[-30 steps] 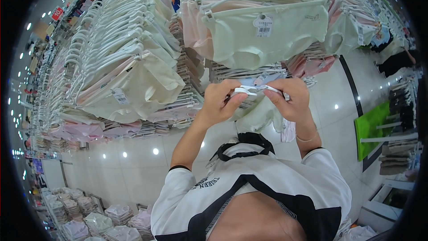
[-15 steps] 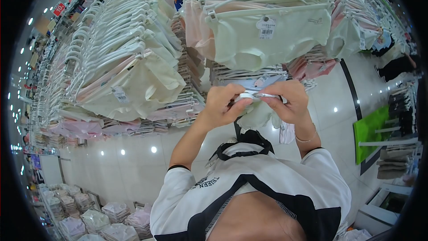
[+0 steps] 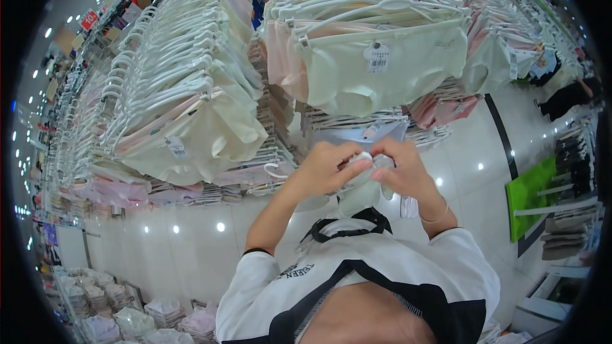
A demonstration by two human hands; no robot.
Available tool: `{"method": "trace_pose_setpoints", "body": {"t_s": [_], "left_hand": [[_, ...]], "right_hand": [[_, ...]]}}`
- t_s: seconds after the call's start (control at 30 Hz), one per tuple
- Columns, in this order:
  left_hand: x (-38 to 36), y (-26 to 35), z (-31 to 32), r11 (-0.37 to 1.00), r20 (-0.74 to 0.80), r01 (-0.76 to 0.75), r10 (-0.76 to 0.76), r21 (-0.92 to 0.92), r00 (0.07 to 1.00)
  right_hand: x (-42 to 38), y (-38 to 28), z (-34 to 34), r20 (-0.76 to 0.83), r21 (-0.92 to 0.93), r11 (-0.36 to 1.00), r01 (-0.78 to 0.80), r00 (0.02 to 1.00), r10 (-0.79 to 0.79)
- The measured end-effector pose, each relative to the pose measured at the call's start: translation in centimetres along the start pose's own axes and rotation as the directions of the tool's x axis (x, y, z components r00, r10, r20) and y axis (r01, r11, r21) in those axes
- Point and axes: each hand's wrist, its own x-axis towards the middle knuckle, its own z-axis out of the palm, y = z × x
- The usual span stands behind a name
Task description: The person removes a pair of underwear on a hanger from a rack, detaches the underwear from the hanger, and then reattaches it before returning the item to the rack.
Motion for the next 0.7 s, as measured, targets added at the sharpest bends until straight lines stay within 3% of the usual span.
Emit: {"method": "trace_pose_setpoints", "body": {"t_s": [0.03, 0.13, 0.23, 0.3, 0.4, 0.53, 0.6, 0.7], "left_hand": [[0.0, -0.1, 0.0, 1.0, 0.032, -0.01, 0.009, 0.028, 0.999], [0.0, -0.3, 0.1, 0.997, 0.123, -0.027, 0.019, 0.067, 0.992], [-0.3, -0.5, 0.2, 0.999, 0.185, -0.013, 0.007, 0.03, 0.983], [-0.7, -0.5, 0.3, 1.0, 0.207, -0.009, 0.005, 0.018, 0.978], [-1.3, -0.8, 0.8, 0.994, 0.085, -0.103, 0.099, 0.035, 0.991], [-2.8, 0.3, -0.1, 0.96, -0.221, -0.182, 0.229, 0.213, 0.948], [-4.1, 0.6, -1.0, 0.932, -0.352, -0.164, 0.279, 0.322, 0.894], [-6.0, -0.7, -1.4, 0.949, -0.627, -0.056, 0.248, 0.31, 0.739]], "right_hand": [[-0.3, 0.4, 0.4, -0.008, -0.05, 0.994, 0.094, 0.996, -0.094], [-1.1, 0.2, 1.3, 0.083, -0.104, 0.991, -0.079, 0.993, 0.088], [-1.8, 0.3, 1.5, 0.139, -0.058, 0.984, -0.167, 0.975, 0.174], [-2.2, 0.6, 1.7, 0.13, 0.001, 0.988, -0.153, 0.98, 0.151], [-2.3, 0.3, 1.3, 0.106, 0.019, 0.984, -0.177, 0.979, 0.174], [-3.0, 1.0, -0.3, -0.013, -0.06, 0.969, -0.24, 0.971, 0.24], [-4.1, 2.3, -1.7, -0.161, -0.125, 0.946, -0.3, 0.947, 0.279], [-4.3, 2.3, -4.0, -0.562, 0.232, 0.922, -0.31, 0.731, 0.387]]}}
